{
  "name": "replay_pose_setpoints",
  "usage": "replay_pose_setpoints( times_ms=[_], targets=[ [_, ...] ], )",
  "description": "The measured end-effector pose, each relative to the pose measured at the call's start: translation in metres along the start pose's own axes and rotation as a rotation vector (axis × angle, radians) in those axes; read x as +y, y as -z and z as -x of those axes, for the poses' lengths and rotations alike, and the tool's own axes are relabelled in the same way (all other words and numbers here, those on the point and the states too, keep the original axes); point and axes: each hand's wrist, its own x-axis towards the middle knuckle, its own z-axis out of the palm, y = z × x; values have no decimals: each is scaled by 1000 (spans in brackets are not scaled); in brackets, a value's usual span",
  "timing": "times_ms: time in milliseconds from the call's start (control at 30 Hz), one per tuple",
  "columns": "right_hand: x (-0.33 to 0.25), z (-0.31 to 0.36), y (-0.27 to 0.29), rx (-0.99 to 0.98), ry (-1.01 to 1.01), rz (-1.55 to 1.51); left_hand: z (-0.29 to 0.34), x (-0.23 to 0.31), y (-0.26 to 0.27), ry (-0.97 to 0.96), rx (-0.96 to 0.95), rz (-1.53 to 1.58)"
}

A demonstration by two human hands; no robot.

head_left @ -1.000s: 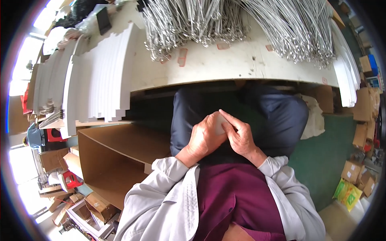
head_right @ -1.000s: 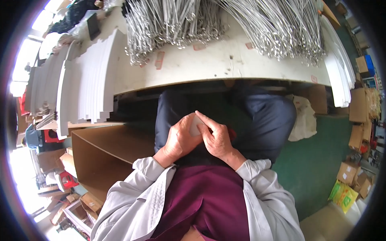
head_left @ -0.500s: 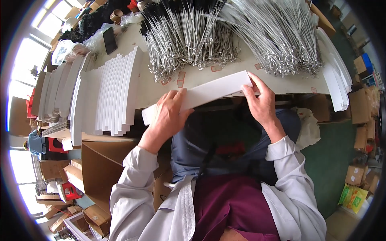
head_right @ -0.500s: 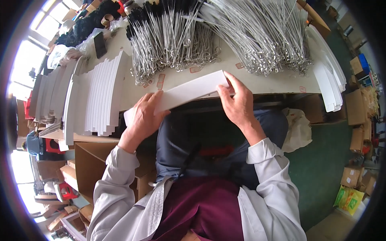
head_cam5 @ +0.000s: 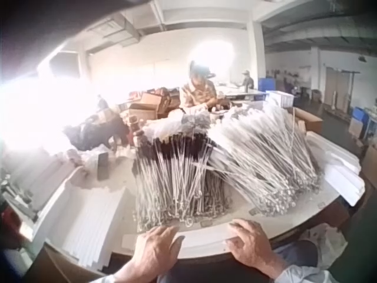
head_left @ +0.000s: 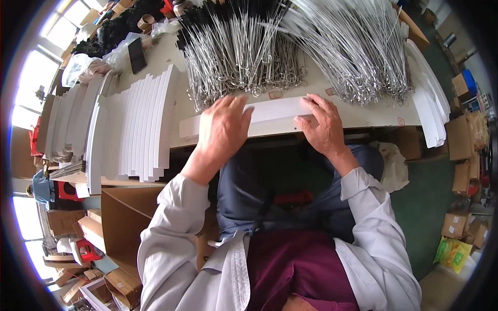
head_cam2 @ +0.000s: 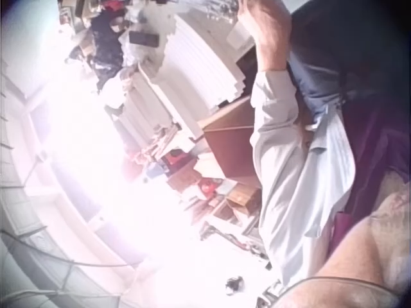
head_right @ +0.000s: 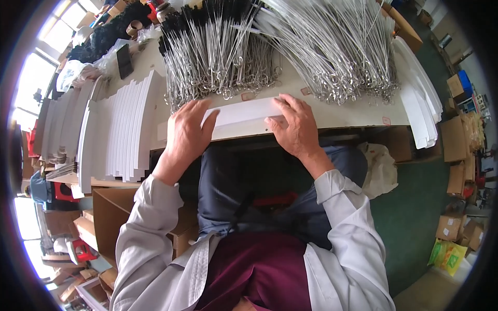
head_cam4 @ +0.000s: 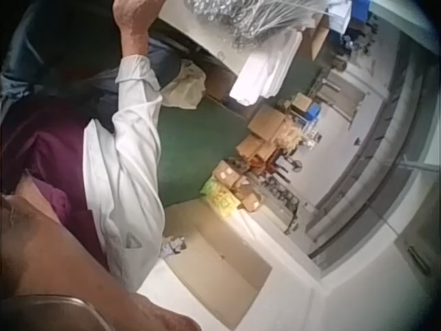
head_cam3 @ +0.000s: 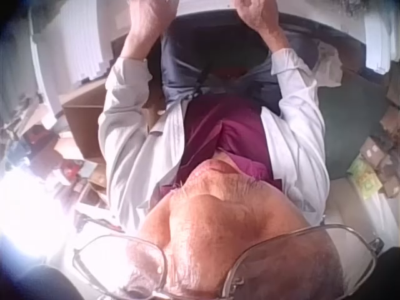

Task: Assemble cardboard sleeves and insert bundles of wire brushes into them for packaging.

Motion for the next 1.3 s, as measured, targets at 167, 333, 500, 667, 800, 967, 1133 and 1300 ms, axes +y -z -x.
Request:
replay_pose_setpoints(
  times_ms=[167,333,500,667,800,967,1133,1300],
  targets=[
    [-2,2,-4,17,10,-8,-26,-30,-44,37,-68,-119],
    [1,4,-3,31,22,14,-29,-35,-51,-42,-135,-164],
    [0,3,0,40,25,4,-36,-35,-29,38,14,108],
    [-1,-2,0,62,-22,-113,-43,-20,4,159,28,252],
    [-17,-35,3,89,96,-121,-44,-26,15,181,162,427],
    [-31,-95,-24,119,224,-162,-37,-25,28,389,224,717],
    [-43,-131,-50,124,314,-145,-13,-3,52,283,307,845],
    [-47,-158,-68,-11,394,-39,-4,-2,81,288,431,1020]
  ],
)
